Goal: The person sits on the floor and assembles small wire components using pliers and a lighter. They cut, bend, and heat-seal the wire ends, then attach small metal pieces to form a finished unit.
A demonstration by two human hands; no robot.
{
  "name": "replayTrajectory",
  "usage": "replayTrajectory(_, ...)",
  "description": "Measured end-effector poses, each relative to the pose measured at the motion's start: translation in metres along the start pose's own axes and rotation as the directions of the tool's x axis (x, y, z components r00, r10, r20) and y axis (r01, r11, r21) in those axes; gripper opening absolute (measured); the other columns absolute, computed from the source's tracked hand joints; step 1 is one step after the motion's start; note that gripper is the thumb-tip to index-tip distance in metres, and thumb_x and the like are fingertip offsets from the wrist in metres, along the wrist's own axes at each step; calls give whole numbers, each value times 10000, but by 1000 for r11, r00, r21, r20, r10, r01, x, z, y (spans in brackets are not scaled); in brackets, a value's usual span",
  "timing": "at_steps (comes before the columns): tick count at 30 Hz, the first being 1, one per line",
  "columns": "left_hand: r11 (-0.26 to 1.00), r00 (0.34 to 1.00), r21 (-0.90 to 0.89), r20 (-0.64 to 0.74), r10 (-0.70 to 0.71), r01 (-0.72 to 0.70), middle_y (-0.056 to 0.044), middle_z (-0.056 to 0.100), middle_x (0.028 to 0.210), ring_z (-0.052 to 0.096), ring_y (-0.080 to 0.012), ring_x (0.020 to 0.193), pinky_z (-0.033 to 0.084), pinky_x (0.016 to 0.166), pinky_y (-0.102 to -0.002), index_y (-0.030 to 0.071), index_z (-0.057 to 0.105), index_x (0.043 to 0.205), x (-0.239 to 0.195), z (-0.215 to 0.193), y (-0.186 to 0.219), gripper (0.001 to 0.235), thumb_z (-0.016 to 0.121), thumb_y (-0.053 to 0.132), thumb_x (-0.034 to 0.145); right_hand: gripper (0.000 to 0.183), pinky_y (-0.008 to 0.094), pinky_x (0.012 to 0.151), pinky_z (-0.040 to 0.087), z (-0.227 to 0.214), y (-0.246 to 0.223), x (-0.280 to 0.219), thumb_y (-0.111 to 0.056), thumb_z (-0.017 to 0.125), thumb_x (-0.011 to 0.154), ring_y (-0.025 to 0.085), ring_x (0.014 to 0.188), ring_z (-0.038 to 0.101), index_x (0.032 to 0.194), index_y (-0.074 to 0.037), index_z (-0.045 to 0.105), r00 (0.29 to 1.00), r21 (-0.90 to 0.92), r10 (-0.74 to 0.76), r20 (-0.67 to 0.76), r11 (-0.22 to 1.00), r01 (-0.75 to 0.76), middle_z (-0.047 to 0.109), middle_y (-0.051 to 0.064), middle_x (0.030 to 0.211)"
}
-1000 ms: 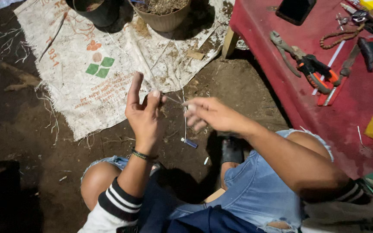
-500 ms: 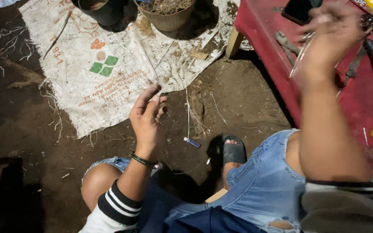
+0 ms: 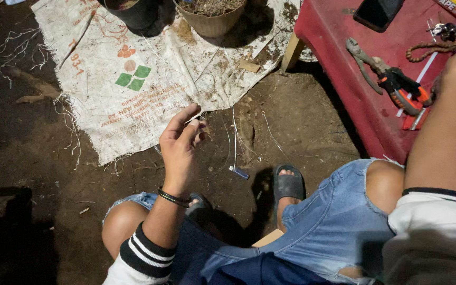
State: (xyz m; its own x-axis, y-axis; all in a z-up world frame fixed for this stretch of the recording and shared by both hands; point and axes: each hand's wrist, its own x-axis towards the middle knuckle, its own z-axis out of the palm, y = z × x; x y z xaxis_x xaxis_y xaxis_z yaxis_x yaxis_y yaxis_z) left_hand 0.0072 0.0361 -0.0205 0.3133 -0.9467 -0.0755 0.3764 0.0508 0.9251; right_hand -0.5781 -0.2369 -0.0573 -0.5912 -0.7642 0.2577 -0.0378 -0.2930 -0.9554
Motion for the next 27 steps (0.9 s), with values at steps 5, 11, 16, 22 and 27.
replayTrajectory(5,996,994,33,61,86,-88,-67,698,1267,674,-120,1026,572,840,-265,-9,630,1352,1,-7,4,420,546,-44,942,430,419,786,564,5,-23,-18,-434,506,1133,315,910,733,1153,-57,711,960,-611,-259,108,744,269,752,163,1018)
replayTrajectory(11,884,947,342,85,309,-319,-52,733,1166,680,-110,1030,580,911,-260,13,697,1244,4,-14,20,304,705,-40,944,315,519,983,421,67,-76,-109,-231,613,984,384,1138,600,1228,-34,636,626,-706,-581,521,120,698,652,198,1214)
replayTrajectory(16,766,877,472,31,480,-436,-49,746,1048,688,-110,953,576,861,-248,28,758,1117,1,-20,44,169,756,-25,957,370,536,1126,356,128,-115,-199,-122,727,862,356,1297,552,1216,-66,637,272,-252,-506,818,109,962,617,162,1322)
replayTrajectory(22,480,695,647,110,711,-593,-79,616,1101,607,-155,1054,540,884,-276,74,770,1120,-9,-23,71,235,793,-66,932,351,474,924,525,179,-101,-278,-226,730,890,314,1051,676,1207,-79,696,-32,54,-60,998,401,914,702,139,1133)
replayTrajectory(27,92,624,853,299,722,-514,-60,686,1072,608,-228,1080,438,990,-394,112,783,1090,-13,-46,82,208,850,18,918,416,518,887,530,180,-32,-331,-304,706,884,404,1074,650,1257,-127,649,-109,-147,499,859,445,884,682,164,1160)
